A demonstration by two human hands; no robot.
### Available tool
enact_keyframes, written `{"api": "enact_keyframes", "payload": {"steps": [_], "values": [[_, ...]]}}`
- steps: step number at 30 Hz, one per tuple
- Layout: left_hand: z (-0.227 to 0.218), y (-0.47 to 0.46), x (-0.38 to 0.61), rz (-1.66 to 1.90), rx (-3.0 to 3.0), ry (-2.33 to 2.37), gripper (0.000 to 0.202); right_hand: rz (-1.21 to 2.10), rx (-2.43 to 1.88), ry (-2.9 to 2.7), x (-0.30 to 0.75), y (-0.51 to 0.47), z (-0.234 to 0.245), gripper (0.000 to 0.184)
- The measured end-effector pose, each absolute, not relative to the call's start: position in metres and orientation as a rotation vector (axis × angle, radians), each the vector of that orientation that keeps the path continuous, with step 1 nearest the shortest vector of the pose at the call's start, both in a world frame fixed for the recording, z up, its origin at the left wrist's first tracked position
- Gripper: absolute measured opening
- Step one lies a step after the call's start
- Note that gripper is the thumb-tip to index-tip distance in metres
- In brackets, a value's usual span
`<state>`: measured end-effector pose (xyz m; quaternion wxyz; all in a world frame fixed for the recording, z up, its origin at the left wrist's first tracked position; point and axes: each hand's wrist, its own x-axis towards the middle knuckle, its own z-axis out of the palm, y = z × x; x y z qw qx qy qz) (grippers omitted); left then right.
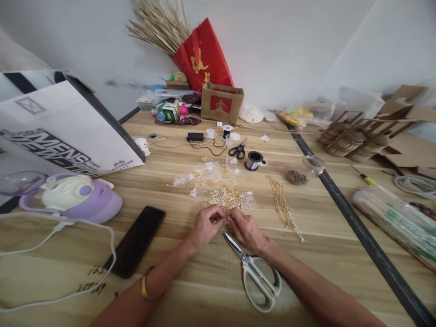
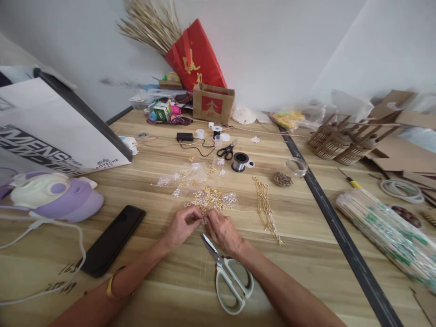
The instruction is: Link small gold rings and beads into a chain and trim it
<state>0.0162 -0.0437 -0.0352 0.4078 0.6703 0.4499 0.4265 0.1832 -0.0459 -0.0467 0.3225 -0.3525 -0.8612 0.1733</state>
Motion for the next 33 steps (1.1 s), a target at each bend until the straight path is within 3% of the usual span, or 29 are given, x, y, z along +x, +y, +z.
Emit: {"api": "enact_keyframes", "payload": {"steps": [6,13,21,27,33], "values": [[-0.038,-0.045,0.014,1.091,1.902,1.163,0.013,0.589,-0.942,-2.172,0.179,-0.048,-0.046,0.014],[-0.037,-0.048,0.016,1.145,2.060,1.145,0.016,1.114,-0.968,-1.886,0.173,-0.051,-0.038,0.012],[-0.037,-0.049,0.017,1.191,2.021,1.131,0.015,0.843,-1.033,-2.036,0.176,-0.050,-0.039,0.012],[-0.041,-0.041,0.017,1.079,1.436,1.080,0.008,0.548,-0.949,-2.316,0.181,-0.048,-0.049,0.011],[-0.040,-0.033,0.009,0.966,1.123,0.977,0.020,0.434,-0.934,-2.396,0.182,-0.048,-0.051,0.010]]}}
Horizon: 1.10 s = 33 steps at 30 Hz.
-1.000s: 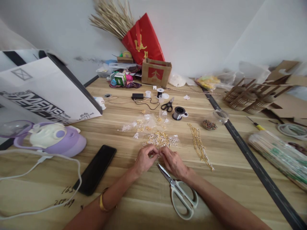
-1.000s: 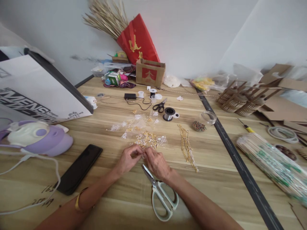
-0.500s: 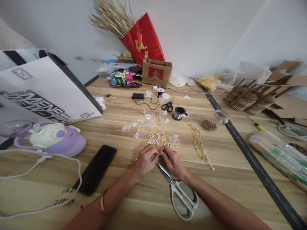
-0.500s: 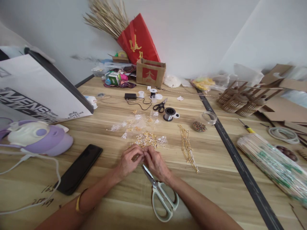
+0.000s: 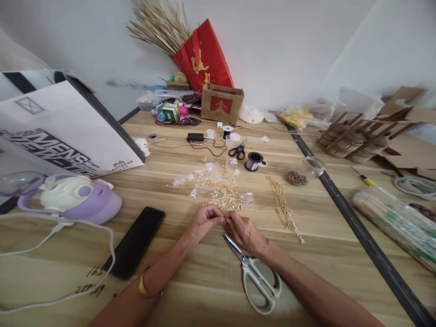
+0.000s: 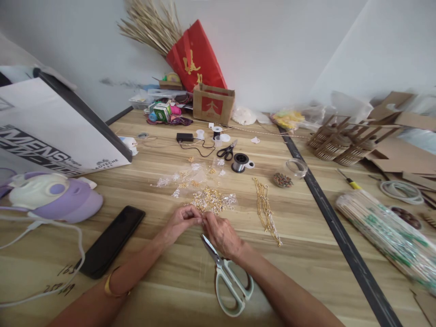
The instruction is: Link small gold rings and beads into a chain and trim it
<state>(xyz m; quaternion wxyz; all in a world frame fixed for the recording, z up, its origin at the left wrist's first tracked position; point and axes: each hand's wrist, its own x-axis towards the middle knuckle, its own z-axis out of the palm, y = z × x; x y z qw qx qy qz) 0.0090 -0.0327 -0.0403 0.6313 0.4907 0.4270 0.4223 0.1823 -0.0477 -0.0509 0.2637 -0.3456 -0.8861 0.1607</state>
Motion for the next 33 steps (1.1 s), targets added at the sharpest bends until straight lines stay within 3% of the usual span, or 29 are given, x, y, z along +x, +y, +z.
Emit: {"api": "enact_keyframes", "payload": {"steps": [13,33], "values": [[-0.0325,-0.0334,0.0069,0.954,1.019,0.974,0.029,0.232,-0.807,-2.483,0.1850,-0.0472,-0.0524,0.015],[-0.0374,-0.0318,0.0063,0.962,0.992,0.999,0.033,0.195,-0.785,-2.585,0.1857,-0.0480,-0.0439,0.017]]}}
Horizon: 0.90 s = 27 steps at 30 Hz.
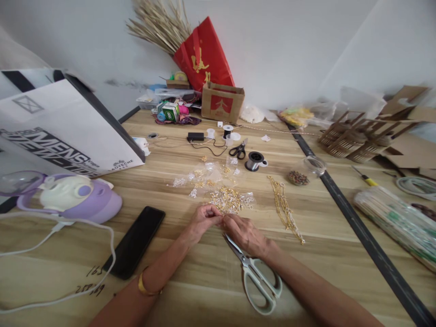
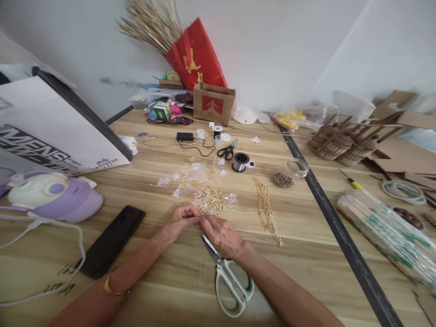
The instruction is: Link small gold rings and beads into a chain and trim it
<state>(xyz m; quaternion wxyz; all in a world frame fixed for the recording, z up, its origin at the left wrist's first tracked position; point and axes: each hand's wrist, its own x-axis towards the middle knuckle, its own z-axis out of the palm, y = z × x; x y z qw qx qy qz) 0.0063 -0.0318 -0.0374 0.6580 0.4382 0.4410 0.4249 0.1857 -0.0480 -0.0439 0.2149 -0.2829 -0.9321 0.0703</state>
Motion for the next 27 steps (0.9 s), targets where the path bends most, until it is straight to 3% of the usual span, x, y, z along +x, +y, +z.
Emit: {"api": "enact_keyframes", "payload": {"steps": [13,27], "values": [[-0.034,-0.033,0.008,0.977,0.921,0.986,0.036,0.234,-0.720,-2.511,0.185,-0.047,-0.042,0.017],[-0.035,-0.033,0.008,0.994,1.005,1.047,0.024,0.317,-0.761,-2.451,0.188,-0.045,-0.052,0.020]]}}
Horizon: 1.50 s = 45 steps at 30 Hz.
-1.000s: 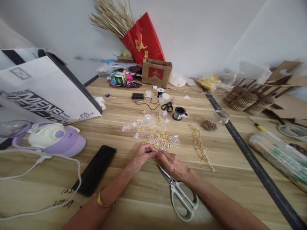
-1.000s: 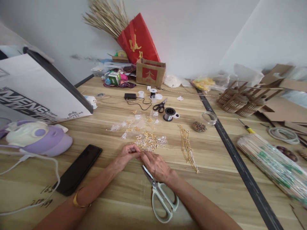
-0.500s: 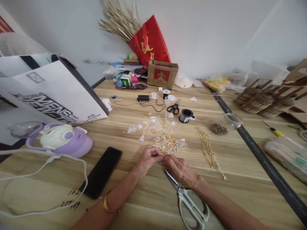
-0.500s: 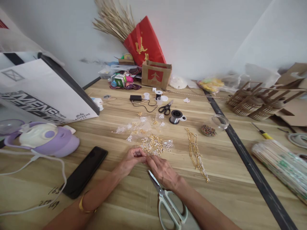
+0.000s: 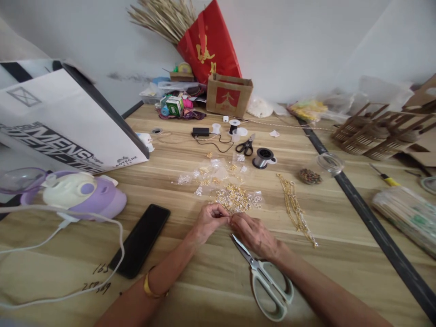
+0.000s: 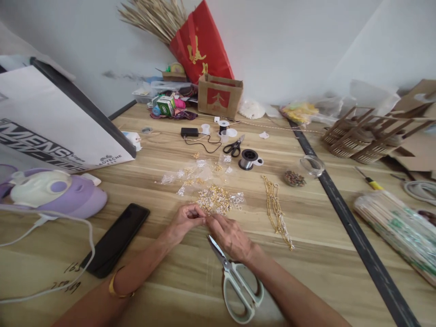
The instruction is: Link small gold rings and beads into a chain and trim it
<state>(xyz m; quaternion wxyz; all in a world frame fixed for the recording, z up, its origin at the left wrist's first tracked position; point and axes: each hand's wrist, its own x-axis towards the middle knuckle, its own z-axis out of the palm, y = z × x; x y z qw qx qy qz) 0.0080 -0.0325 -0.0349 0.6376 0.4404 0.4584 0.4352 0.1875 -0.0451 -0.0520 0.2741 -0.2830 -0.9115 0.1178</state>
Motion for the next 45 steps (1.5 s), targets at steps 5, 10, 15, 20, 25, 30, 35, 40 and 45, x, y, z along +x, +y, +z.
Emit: {"api": "enact_keyframes", "payload": {"steps": [5,10,15,20,25,30,35,40,45], "values": [[-0.034,-0.033,0.008,1.006,1.041,1.066,0.021,0.568,-0.829,-2.290,0.184,-0.045,-0.044,0.013],[-0.033,-0.033,0.009,1.066,1.184,1.091,0.017,0.817,-0.957,-2.009,0.182,-0.046,-0.043,0.014],[-0.034,-0.036,0.011,1.149,1.297,1.148,0.011,1.049,-1.009,-1.835,0.179,-0.046,-0.042,0.017],[-0.034,-0.038,0.012,1.193,1.364,1.173,0.008,1.144,-1.024,-1.752,0.177,-0.045,-0.042,0.020],[-0.036,-0.039,0.012,1.191,1.437,1.163,0.006,1.137,-1.021,-1.772,0.178,-0.044,-0.043,0.019],[-0.036,-0.041,0.012,1.212,1.525,1.138,0.006,1.058,-1.040,-1.816,0.178,-0.043,-0.043,0.016],[-0.032,-0.041,0.013,1.208,1.595,1.137,0.009,0.937,-1.040,-1.892,0.178,-0.043,-0.039,0.015],[-0.034,-0.042,0.012,1.209,1.698,1.126,0.011,0.789,-0.969,-1.993,0.179,-0.044,-0.038,0.013],[-0.037,-0.042,0.013,1.222,1.703,1.118,0.010,0.771,-0.983,-2.017,0.180,-0.045,-0.040,0.011]]}}
